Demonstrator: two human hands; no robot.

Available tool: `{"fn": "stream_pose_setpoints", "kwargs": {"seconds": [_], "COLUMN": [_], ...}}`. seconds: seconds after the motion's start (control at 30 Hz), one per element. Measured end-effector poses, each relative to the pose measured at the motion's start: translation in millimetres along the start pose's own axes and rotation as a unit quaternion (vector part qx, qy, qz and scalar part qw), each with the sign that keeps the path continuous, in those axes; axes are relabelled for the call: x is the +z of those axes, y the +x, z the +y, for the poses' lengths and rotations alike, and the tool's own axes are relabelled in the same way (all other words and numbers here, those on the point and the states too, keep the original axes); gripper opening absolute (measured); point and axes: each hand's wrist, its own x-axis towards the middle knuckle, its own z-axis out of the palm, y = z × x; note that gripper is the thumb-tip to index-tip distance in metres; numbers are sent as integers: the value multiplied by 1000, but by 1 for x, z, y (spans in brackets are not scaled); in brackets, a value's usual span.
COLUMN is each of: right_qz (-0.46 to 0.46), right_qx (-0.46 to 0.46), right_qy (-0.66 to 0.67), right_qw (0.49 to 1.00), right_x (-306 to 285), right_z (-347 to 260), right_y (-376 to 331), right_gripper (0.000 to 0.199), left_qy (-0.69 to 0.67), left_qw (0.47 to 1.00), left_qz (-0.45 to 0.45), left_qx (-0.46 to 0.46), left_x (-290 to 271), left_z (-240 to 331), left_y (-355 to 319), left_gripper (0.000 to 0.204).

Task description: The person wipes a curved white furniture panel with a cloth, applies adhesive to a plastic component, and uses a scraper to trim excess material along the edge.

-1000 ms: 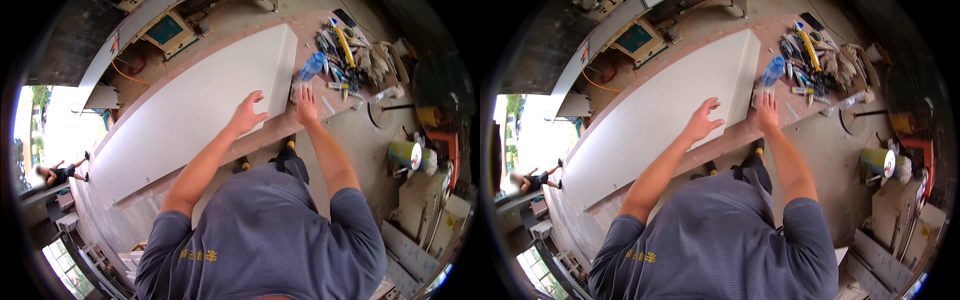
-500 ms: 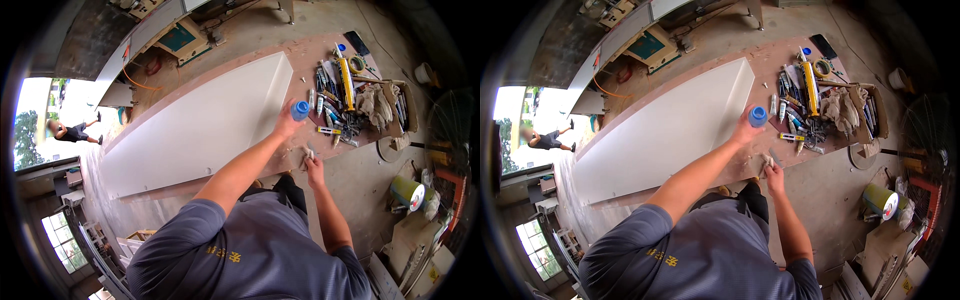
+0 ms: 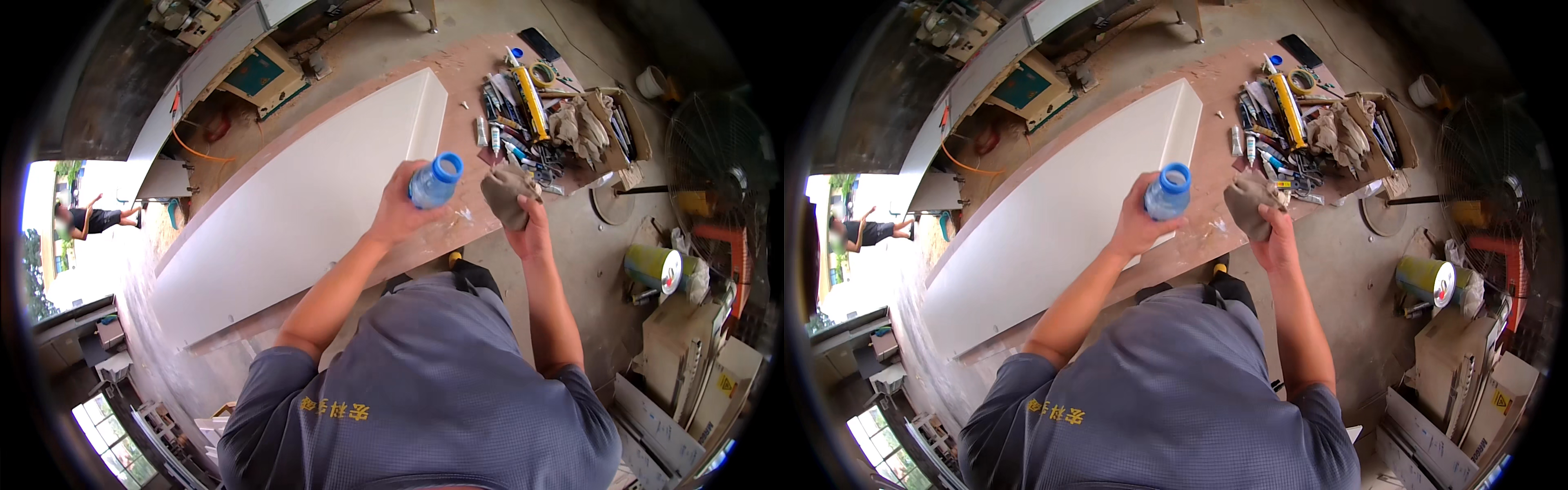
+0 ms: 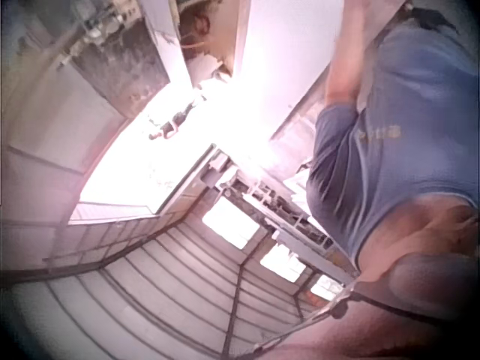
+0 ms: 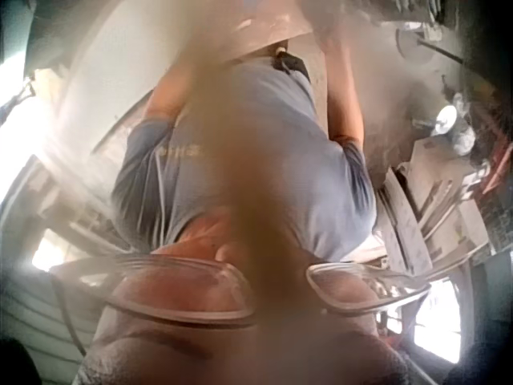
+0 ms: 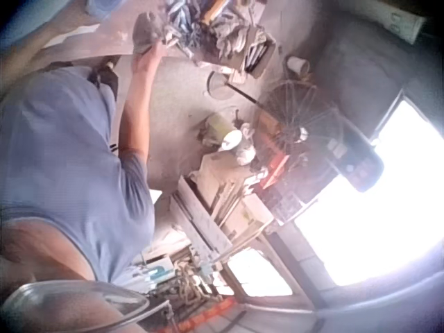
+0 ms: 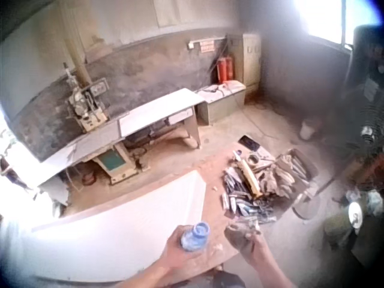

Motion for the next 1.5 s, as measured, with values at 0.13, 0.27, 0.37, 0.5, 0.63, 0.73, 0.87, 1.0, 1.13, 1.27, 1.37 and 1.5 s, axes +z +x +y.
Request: {"fn": "stream_pose_setpoints", "kwargs": {"seconds": [0.13,0.27,0.37,0.5,0.63,0.73,0.87,1.0,1.13,1.27,1.37,1.5], "right_qz": [-26,-199,-224,-93,6,61,66,65,-10,-235,-303,-320], "right_qx": [1,-86,-143,-102,-72,-25,-13,-42,-176,-373,-368,-292], "right_qy": [2,-197,-307,-261,-189,-146,-144,-193,-251,-490,-536,-521], "right_qw": [1000,956,914,955,979,987,987,978,952,752,696,736], "right_x": [60,106,149,135,135,135,124,95,123,138,147,152], "right_z": [16,46,67,124,158,170,170,165,130,113,101,114], "right_y": [4,5,-3,24,33,28,30,47,23,4,-6,-5], "right_gripper": [59,46,37,38,39,41,44,44,38,18,29,41], "left_qy": [111,184,220,326,382,405,407,405,299,313,272,230], "left_qw": [992,973,957,922,877,857,845,855,924,949,960,961], "left_qz": [-18,-26,-19,-54,-107,-136,-167,-159,-83,44,58,62], "left_qx": [-55,-139,-190,-204,-271,-288,-305,-281,-222,10,-28,-138], "left_x": [-18,-37,-56,-67,-73,-73,-67,-52,-46,-45,-36,-48], "left_z": [31,52,57,72,81,81,81,76,41,-44,-43,-41], "left_y": [-55,-81,-97,-105,-104,-103,-94,-81,-84,-104,-111,-127], "left_gripper": [70,74,72,74,73,73,75,78,71,60,57,60]}}
